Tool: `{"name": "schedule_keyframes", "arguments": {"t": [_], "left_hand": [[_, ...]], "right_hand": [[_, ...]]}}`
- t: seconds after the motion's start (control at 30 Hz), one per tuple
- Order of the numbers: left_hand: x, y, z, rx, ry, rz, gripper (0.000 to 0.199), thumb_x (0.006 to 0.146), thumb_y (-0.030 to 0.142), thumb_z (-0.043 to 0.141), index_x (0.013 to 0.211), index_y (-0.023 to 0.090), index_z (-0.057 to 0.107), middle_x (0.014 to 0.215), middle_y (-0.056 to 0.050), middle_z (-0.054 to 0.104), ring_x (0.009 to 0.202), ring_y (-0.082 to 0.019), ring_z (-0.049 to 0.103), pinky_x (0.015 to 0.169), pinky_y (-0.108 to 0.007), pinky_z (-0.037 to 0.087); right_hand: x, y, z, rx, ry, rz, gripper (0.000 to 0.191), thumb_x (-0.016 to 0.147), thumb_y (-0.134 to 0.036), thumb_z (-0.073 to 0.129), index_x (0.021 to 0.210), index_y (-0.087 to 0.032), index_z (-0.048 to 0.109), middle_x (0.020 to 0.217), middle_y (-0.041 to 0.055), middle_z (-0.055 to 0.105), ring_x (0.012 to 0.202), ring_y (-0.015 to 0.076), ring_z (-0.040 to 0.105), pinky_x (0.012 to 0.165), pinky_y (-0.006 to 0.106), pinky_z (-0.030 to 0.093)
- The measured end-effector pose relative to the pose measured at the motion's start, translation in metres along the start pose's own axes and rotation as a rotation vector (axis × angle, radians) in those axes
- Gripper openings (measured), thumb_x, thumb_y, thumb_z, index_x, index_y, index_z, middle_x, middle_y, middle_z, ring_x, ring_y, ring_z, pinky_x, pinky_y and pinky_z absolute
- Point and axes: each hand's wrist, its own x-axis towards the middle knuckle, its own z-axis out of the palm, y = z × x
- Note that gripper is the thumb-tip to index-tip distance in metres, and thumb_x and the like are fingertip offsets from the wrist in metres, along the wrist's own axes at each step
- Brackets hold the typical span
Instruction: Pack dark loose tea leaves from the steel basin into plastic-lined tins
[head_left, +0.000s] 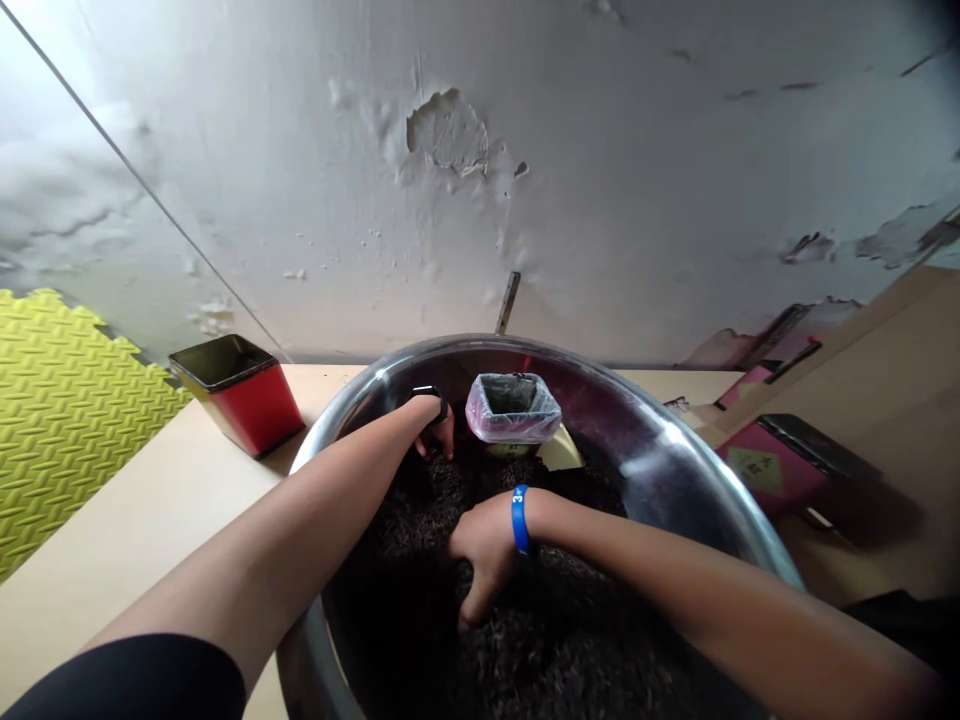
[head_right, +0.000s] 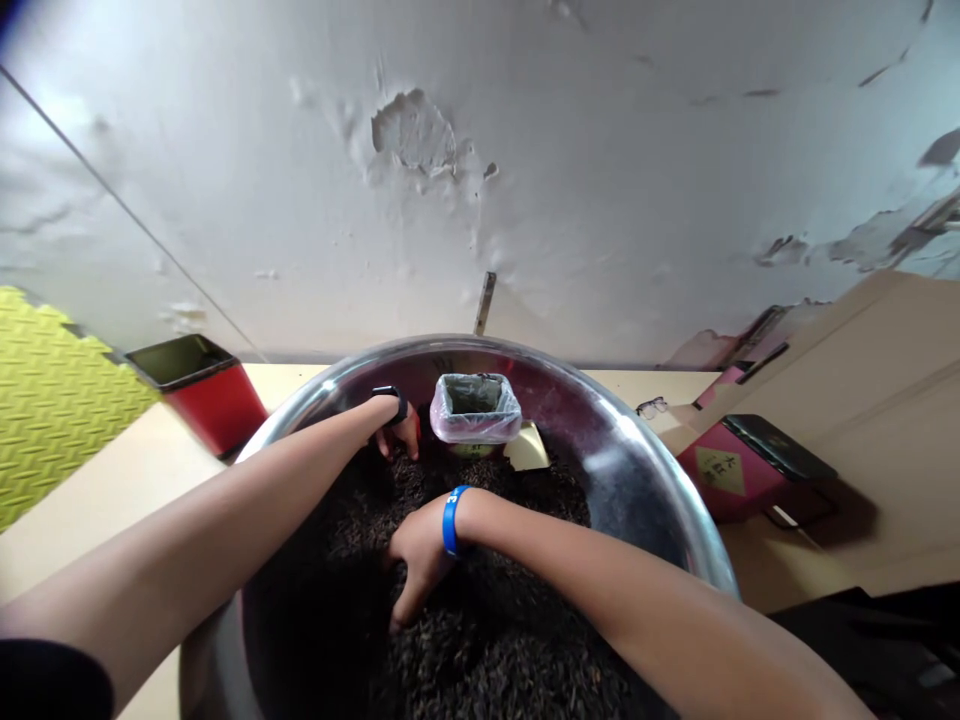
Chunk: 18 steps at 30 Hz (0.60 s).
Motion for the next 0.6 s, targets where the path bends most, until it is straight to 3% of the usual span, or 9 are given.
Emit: {"name": "schedule_keyframes", "arguments": {"t": [0.07,0.13,0.23,0.43,0.6], "left_hand": [[-0.002,0.003,-0.003,0.114,-0.158,-0.161,0.025,0.056,0.014,0.074,0.076,0.009,0.060,0.069,-0.006,0.060,0.071,-0.022,0.059,0.060,-0.037,0.050],[-0.004,0.006,-0.007,0.183,-0.259,-0.220,0.028,0.042,0.006,0.076,0.065,0.010,0.060,0.059,-0.008,0.059,0.069,-0.029,0.059,0.057,-0.041,0.048],[-0.003,0.011,-0.015,0.256,-0.367,-0.219,0.020,0.046,0.010,0.073,0.060,0.013,0.060,0.057,-0.009,0.059,0.069,-0.030,0.060,0.057,-0.043,0.048],[0.001,0.009,-0.021,0.186,-0.305,-0.215,0.015,0.050,0.013,0.072,0.054,0.014,0.058,0.054,-0.009,0.058,0.068,-0.032,0.060,0.058,-0.047,0.049],[0.004,0.004,-0.016,0.160,-0.273,-0.175,0.019,0.047,0.018,0.075,0.051,0.014,0.057,0.050,-0.008,0.057,0.060,-0.030,0.060,0.053,-0.047,0.049]], "right_hand": [[-0.010,0.000,-0.007,0.021,0.040,-0.031,0.063,0.060,-0.061,0.056,0.107,-0.020,0.060,0.095,0.0050,0.064,0.083,0.0185,0.058,0.069,0.025,0.042],[-0.020,0.002,-0.015,0.063,0.115,-0.051,0.056,0.064,-0.059,0.054,0.103,-0.021,0.060,0.090,0.0028,0.064,0.079,0.0160,0.057,0.068,0.023,0.041],[-0.034,0.010,-0.027,0.104,0.289,-0.075,0.051,0.066,-0.057,0.054,0.101,-0.020,0.059,0.085,0.0011,0.062,0.075,0.0136,0.054,0.067,0.021,0.039],[-0.055,0.044,-0.047,0.128,0.680,-0.058,0.037,0.071,-0.047,0.054,0.092,-0.018,0.060,0.082,0.0010,0.060,0.074,0.0137,0.053,0.068,0.023,0.039],[-0.064,0.090,-0.049,0.203,1.055,0.132,0.032,0.073,-0.047,0.050,0.084,-0.017,0.058,0.076,0.0004,0.059,0.070,0.0140,0.051,0.064,0.025,0.038]]}}
